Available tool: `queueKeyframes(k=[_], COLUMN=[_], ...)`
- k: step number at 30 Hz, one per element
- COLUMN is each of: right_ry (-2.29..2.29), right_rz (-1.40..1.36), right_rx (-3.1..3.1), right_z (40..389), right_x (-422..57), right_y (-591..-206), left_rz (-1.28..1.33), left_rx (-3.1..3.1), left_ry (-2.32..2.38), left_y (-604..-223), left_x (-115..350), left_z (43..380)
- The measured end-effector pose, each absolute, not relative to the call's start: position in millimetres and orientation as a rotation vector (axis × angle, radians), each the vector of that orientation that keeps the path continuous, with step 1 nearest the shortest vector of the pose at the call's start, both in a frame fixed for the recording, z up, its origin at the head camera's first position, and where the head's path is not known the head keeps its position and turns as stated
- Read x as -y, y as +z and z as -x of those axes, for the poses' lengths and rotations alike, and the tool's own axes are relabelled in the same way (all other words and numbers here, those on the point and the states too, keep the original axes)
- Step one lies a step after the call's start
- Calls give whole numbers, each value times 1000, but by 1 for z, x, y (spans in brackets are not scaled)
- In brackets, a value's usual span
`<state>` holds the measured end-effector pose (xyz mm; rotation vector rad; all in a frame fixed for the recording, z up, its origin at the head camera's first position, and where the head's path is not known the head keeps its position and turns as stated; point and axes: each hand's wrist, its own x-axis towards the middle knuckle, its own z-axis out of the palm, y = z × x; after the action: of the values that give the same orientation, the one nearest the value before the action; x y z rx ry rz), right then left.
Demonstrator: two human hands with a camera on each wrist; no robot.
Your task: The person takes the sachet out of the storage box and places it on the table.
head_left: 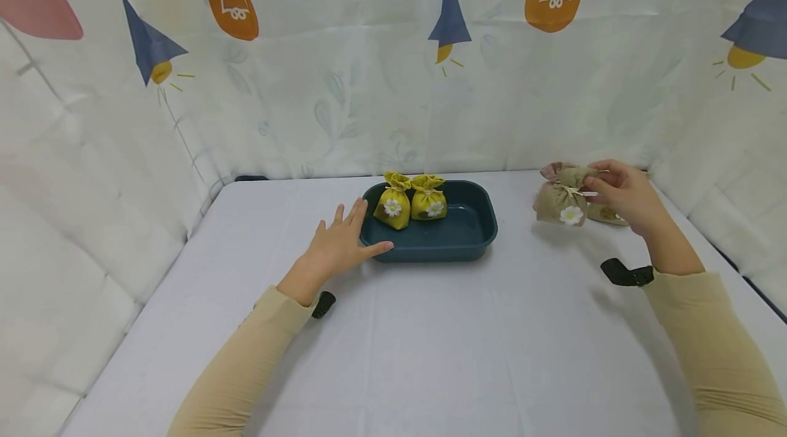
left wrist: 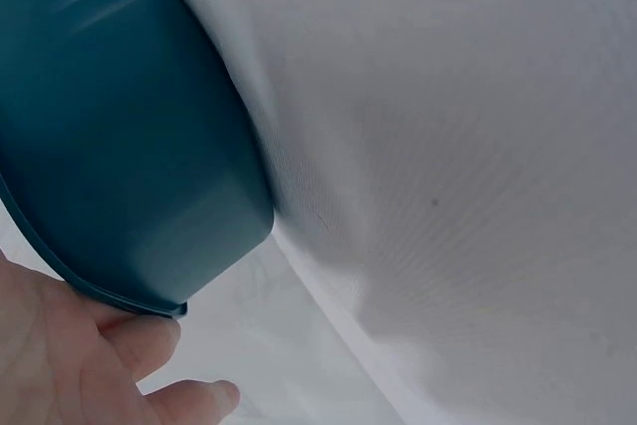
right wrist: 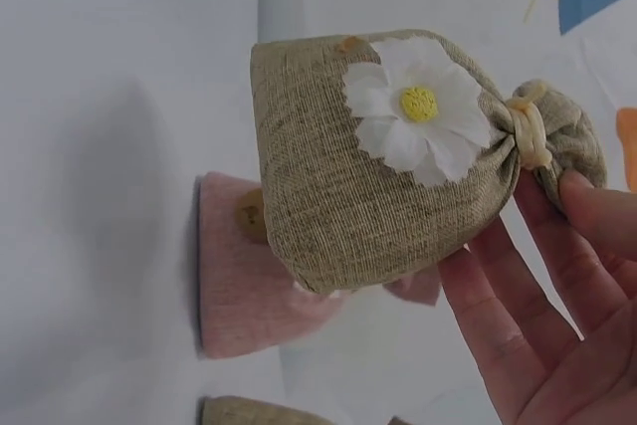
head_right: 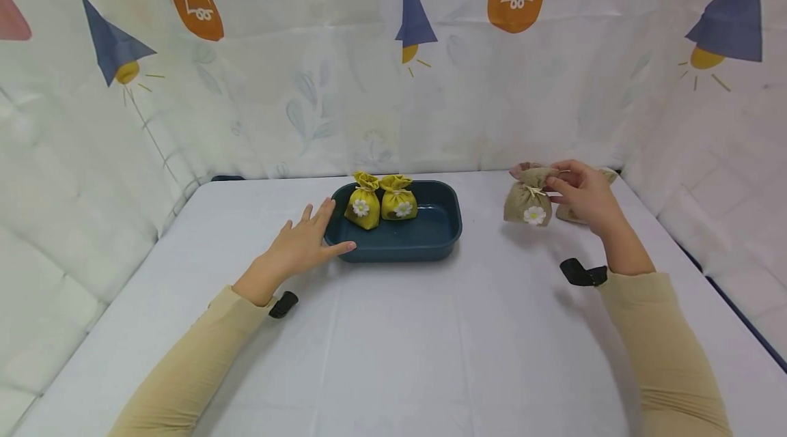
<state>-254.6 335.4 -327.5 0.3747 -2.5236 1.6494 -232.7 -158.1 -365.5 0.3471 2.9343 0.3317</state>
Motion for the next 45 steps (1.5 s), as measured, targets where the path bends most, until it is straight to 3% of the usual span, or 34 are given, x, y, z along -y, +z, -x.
queueKeyframes(k=[14, 37, 45], right_ry=[1796, 2097, 1804], right_rz=[-513, -502, -443], right_rx=[2561, 2447, 2682], right_z=[257, 266, 266], right_x=[-348, -367, -368], right_y=[-346, -372, -363], left_rz=[-354, -342, -336], left_rx=[-2935, -2928, -2927], left_ry=[321, 332, 333], left_y=[-364, -365, -365], left_x=[159, 159, 158], left_z=[232, 233, 233])
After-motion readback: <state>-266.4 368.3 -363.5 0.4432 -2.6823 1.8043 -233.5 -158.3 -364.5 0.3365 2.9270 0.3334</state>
